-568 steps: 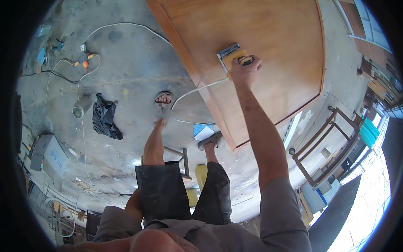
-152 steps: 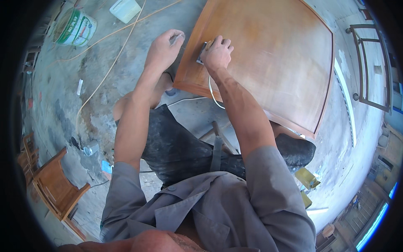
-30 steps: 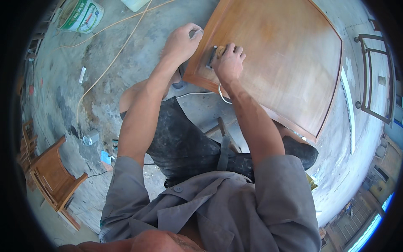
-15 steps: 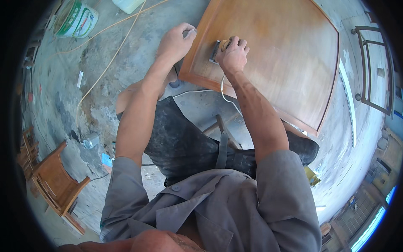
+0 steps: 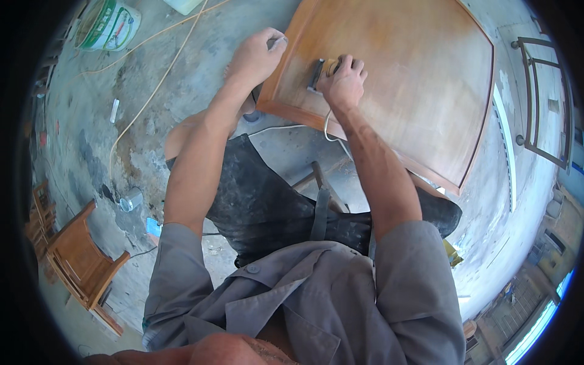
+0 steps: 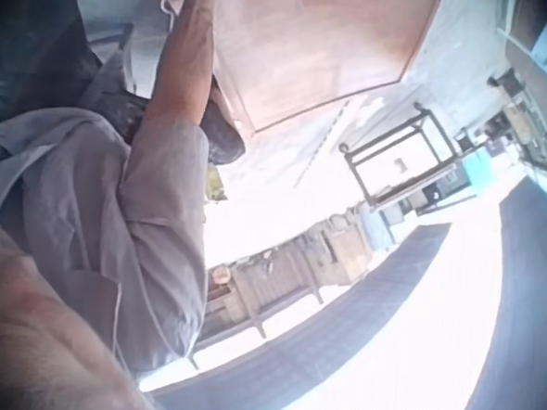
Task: The person uses an electric sander to smooth the surface of a large wooden panel. They move the sander across the panel in a systematic manner, covering different areas to even out the finish.
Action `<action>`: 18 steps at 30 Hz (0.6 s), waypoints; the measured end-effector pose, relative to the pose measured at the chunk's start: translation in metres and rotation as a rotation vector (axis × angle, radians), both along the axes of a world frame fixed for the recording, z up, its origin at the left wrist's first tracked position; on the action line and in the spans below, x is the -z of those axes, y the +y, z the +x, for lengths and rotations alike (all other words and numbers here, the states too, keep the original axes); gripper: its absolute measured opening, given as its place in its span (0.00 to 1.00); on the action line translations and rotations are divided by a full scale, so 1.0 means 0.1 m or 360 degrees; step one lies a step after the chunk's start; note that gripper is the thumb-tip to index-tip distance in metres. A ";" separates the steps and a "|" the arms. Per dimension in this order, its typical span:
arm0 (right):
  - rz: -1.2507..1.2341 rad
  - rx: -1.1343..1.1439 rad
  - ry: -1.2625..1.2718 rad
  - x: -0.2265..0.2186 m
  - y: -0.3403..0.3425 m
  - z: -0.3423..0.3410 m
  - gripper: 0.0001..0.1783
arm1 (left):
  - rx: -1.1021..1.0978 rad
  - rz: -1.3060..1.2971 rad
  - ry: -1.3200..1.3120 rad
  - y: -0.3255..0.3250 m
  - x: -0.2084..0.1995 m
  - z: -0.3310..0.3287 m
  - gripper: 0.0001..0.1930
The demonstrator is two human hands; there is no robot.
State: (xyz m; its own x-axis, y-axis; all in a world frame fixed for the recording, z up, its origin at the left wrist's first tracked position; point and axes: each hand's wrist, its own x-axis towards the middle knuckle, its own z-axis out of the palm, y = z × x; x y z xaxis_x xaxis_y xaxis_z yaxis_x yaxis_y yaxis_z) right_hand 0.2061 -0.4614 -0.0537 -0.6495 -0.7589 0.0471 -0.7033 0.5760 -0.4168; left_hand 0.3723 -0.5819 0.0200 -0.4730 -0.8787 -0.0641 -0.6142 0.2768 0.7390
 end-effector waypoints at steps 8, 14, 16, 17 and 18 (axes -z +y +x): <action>-0.0060 -0.0108 0.0070 0.08 0.43 -0.02 0.27 | 0.0018 0.0041 -0.0084 0.05 -0.08 0.06 0.16; -0.0098 -0.0116 0.0055 0.07 0.61 0.04 0.27 | 0.0086 -0.0045 -0.0096 0.06 -0.02 0.00 0.16; -0.0100 -0.0073 0.0044 0.10 0.47 -0.10 0.29 | 0.0062 -0.0036 -0.0079 0.04 0.03 0.02 0.16; -0.0097 -0.0046 0.0036 0.11 0.39 -0.17 0.30 | 0.0036 -0.0014 -0.0064 0.04 0.05 0.03 0.16; -0.0069 -0.0027 0.0043 0.09 0.32 -0.24 0.30 | 0.0015 0.0009 -0.0037 0.05 0.05 0.02 0.16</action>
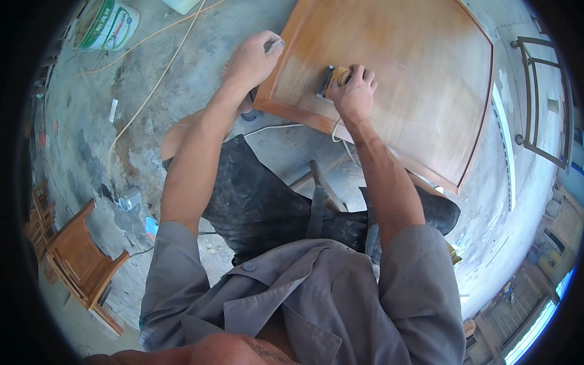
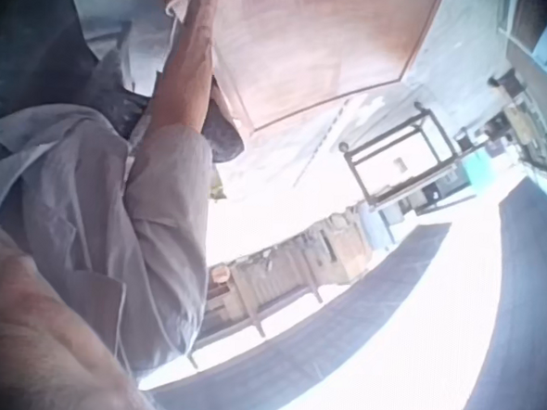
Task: The person uses an electric sander to smooth the surface of a large wooden panel. They move the sander across the panel in a systematic manner, covering different areas to even out the finish.
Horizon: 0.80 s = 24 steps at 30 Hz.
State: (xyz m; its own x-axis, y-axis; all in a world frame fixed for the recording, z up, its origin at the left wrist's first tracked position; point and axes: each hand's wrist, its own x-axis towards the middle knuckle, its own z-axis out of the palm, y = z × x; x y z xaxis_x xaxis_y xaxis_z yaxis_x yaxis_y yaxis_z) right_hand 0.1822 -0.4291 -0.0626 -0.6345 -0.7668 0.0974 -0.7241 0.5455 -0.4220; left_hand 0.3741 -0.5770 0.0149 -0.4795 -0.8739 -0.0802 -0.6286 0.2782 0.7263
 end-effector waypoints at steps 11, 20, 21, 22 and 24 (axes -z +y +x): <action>0.0000 -0.0028 0.0006 -0.04 0.45 0.20 0.29 | 0.0073 -0.0013 -0.0014 0.04 -0.08 -0.05 0.17; 0.0099 0.0085 -0.0007 -0.08 0.04 -0.33 0.30 | 0.0033 0.0106 -0.0050 0.04 -0.07 -0.04 0.16; 0.0072 0.0083 0.0012 -0.06 0.09 -0.30 0.30 | 0.0030 0.0137 -0.0041 0.04 -0.07 -0.03 0.16; 0.0058 0.0064 0.0026 -0.03 0.19 -0.28 0.30 | 0.0041 0.0111 -0.0038 0.04 -0.05 -0.03 0.16; 0.0027 0.0018 0.0050 0.04 0.40 -0.18 0.30 | 0.0052 0.0057 -0.0035 0.05 -0.01 -0.04 0.16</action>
State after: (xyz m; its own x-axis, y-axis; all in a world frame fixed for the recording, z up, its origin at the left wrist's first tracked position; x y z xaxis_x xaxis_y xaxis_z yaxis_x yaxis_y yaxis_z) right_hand 0.1637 -0.3887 -0.0665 -0.6397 -0.7615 0.1046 -0.7308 0.5604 -0.3896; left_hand 0.3702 -0.5722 0.0162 -0.5057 -0.8540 -0.1224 -0.6357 0.2729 0.7221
